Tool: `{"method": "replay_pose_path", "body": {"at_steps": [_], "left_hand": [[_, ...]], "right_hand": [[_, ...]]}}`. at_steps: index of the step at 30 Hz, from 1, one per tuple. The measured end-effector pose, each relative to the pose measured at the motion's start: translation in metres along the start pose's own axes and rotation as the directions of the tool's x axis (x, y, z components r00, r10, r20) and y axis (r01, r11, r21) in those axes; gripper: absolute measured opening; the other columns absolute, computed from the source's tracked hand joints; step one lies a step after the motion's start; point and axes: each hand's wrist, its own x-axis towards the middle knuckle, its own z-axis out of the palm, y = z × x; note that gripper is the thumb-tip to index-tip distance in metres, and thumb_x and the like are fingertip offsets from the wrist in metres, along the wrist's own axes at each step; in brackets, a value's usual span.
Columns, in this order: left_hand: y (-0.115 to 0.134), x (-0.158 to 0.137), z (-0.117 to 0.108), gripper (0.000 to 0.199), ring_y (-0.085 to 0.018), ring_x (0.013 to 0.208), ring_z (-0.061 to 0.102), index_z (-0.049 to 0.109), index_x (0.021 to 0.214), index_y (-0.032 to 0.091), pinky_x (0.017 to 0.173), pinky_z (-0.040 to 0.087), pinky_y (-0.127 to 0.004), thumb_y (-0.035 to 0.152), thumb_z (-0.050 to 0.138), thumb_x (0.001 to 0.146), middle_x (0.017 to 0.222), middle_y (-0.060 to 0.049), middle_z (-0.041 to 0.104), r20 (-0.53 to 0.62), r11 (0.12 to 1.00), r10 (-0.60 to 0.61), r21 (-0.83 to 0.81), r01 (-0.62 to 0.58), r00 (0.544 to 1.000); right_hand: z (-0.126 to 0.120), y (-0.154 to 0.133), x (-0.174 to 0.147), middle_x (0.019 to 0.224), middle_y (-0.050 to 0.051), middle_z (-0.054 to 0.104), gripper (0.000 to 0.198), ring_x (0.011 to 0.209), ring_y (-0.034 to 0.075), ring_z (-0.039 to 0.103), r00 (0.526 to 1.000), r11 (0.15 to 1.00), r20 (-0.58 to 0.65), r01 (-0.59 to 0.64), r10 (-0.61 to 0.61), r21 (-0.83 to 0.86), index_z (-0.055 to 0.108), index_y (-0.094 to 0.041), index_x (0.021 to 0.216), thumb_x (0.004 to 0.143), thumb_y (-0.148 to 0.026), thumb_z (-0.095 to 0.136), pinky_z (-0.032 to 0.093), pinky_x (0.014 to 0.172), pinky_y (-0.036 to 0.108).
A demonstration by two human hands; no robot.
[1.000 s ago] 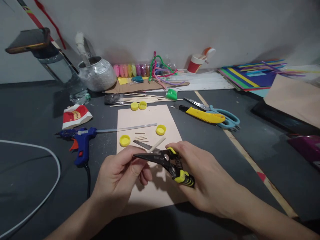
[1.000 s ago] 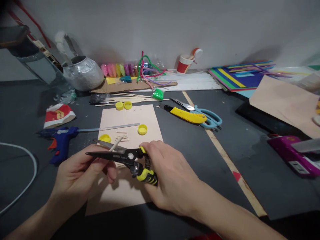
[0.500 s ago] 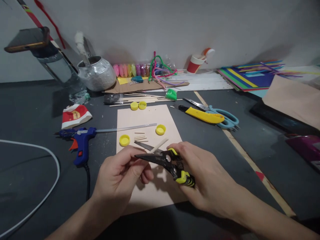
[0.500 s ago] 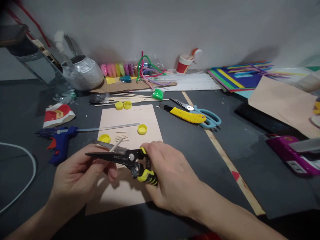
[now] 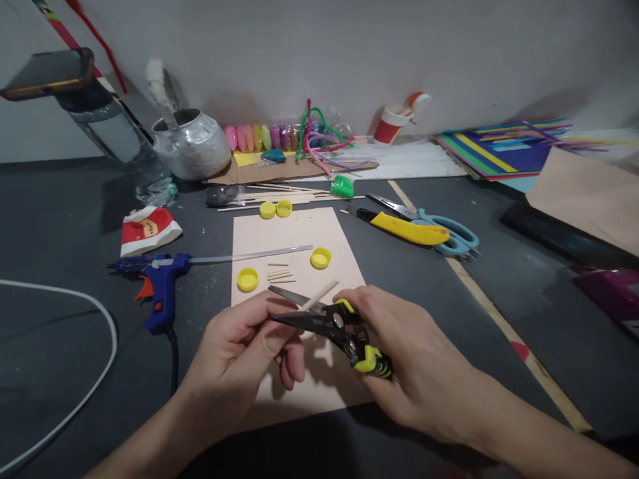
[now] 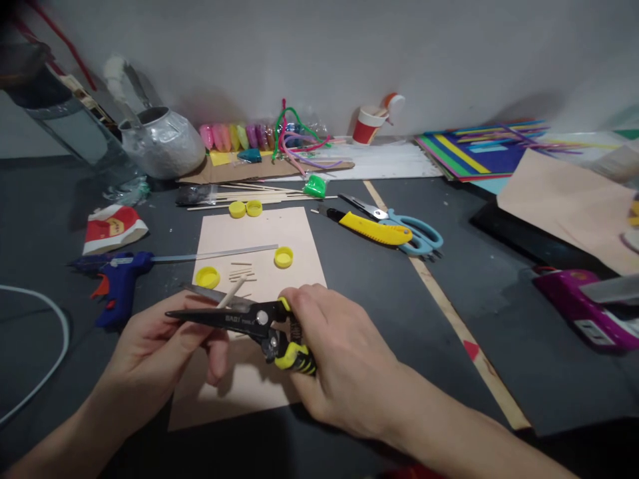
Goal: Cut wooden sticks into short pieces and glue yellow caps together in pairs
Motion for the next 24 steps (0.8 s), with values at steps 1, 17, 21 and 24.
{"method": "replay_pose_path", "body": {"at_steps": [1,17,21,24], "left_hand": [[0.0002,-0.0003,0.0010,0.018,-0.009,0.048,0.059,0.069,0.082,0.021,0.051,0.049,-0.019,0.027,0.058,0.095,0.054,0.004,0.066,0.000,1.000,-0.001,0.013,0.001,1.000],[-0.0044,0.0001,0.0011,0.014,-0.010,0.045,0.058,0.068,0.084,0.020,0.046,0.047,-0.020,0.027,0.061,0.093,0.054,0.002,0.067,-0.006,0.988,-0.073,-0.138,0.072,0.997],[-0.0027,-0.0008,0.0008,0.017,-0.009,0.045,0.057,0.070,0.078,0.019,0.047,0.047,-0.019,0.025,0.062,0.092,0.053,0.002,0.066,-0.012,0.992,-0.079,-0.095,0.077,0.997],[-0.0026,0.0002,0.0004,0.016,-0.009,0.044,0.056,0.071,0.080,0.020,0.046,0.047,-0.019,0.022,0.060,0.092,0.052,0.003,0.065,-0.012,0.995,-0.080,-0.053,0.079,0.997]], "right_hand": [[0.0002,-0.0001,-0.0001,0.098,0.012,0.062,0.041,0.084,0.026,0.056,1.000,1.000,-0.008,0.004,-0.004,-0.014,0.047,-0.012,0.120,0.079,-0.014,0.052,0.048,0.073,0.039],[0.0012,0.0027,0.0041,0.102,0.013,0.063,0.045,0.089,0.028,0.057,1.000,1.000,-0.012,-0.001,0.001,-0.011,0.048,-0.013,0.120,0.076,-0.016,0.055,0.048,0.075,0.040],[0.0016,0.0039,0.0010,0.101,0.013,0.062,0.045,0.086,0.027,0.056,1.000,0.999,-0.009,0.021,-0.022,-0.036,0.047,-0.012,0.121,0.076,-0.015,0.054,0.047,0.073,0.040],[0.0028,0.0038,-0.0021,0.100,0.015,0.062,0.043,0.084,0.027,0.055,1.000,0.997,-0.011,0.028,-0.028,-0.070,0.048,-0.011,0.119,0.076,-0.015,0.053,0.047,0.070,0.038]]}}
